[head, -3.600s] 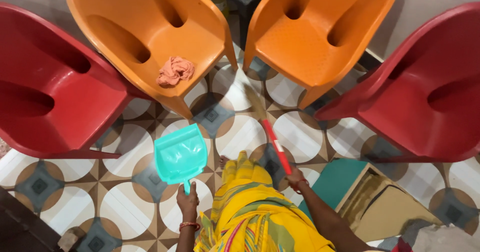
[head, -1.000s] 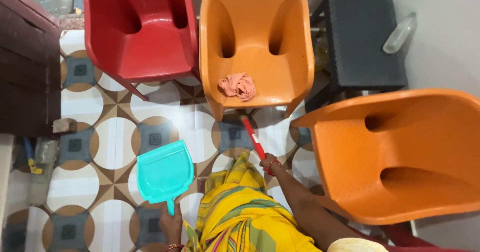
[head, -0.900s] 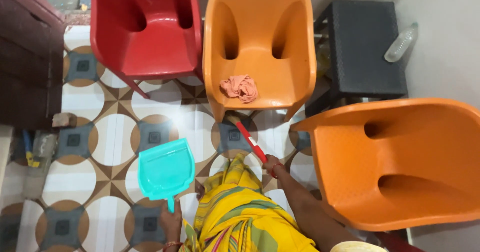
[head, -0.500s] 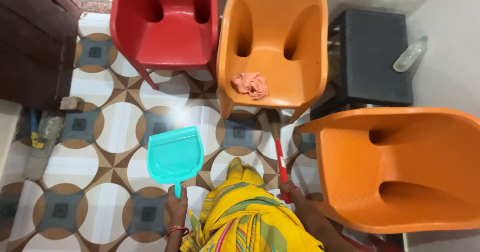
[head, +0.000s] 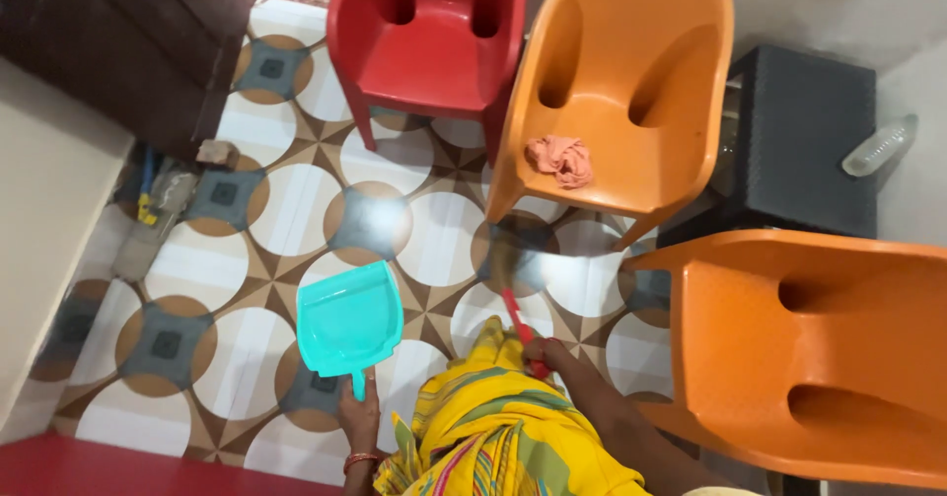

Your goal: The person sweeps the tiled floor using a broom and dustpan, moving around plastic chairs and a bed to collect debris. The person holds the dustpan in one hand and sweeps with the other, gathering dirt into the dustpan.

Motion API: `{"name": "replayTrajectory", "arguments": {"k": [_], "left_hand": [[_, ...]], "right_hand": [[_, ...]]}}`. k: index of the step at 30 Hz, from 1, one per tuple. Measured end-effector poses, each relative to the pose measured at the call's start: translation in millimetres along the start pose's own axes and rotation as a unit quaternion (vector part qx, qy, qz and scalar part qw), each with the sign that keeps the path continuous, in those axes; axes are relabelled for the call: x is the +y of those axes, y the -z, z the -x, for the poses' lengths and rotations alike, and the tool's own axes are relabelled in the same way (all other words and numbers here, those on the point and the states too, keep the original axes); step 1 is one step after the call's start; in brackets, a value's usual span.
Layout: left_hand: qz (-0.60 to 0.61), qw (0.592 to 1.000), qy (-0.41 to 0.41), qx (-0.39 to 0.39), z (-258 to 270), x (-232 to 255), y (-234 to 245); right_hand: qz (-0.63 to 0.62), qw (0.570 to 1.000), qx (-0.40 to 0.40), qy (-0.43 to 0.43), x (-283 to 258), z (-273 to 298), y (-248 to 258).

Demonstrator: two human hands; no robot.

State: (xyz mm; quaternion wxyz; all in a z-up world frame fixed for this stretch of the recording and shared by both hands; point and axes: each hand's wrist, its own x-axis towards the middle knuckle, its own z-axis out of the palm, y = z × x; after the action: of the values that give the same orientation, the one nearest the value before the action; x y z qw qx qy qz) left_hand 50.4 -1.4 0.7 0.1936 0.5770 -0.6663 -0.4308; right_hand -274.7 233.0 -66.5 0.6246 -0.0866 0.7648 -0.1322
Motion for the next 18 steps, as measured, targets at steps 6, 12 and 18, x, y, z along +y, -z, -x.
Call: {"name": "replayTrajectory", "arguments": {"k": [6, 12, 18], "left_hand": [[0.017, 0.999, -0.022, 0.036, -3.1, -27.8, 30.3], [0.054, 0.997, 0.051, 0.036, -6.8, -48.5, 48.6], [-0.013, 0.99, -0.07, 0.119, 2.5, -63.8, 60.8]], "right_hand": [[-0.21, 0.977, -0.007, 0.03, -71.1, 27.7, -44.5], [-0.157, 0.984, 0.074, 0.042, -83.0, 60.8, -52.0], [-0.309, 0.947, 0.083, -0.013, -78.3, 24.2, -65.7]]}}
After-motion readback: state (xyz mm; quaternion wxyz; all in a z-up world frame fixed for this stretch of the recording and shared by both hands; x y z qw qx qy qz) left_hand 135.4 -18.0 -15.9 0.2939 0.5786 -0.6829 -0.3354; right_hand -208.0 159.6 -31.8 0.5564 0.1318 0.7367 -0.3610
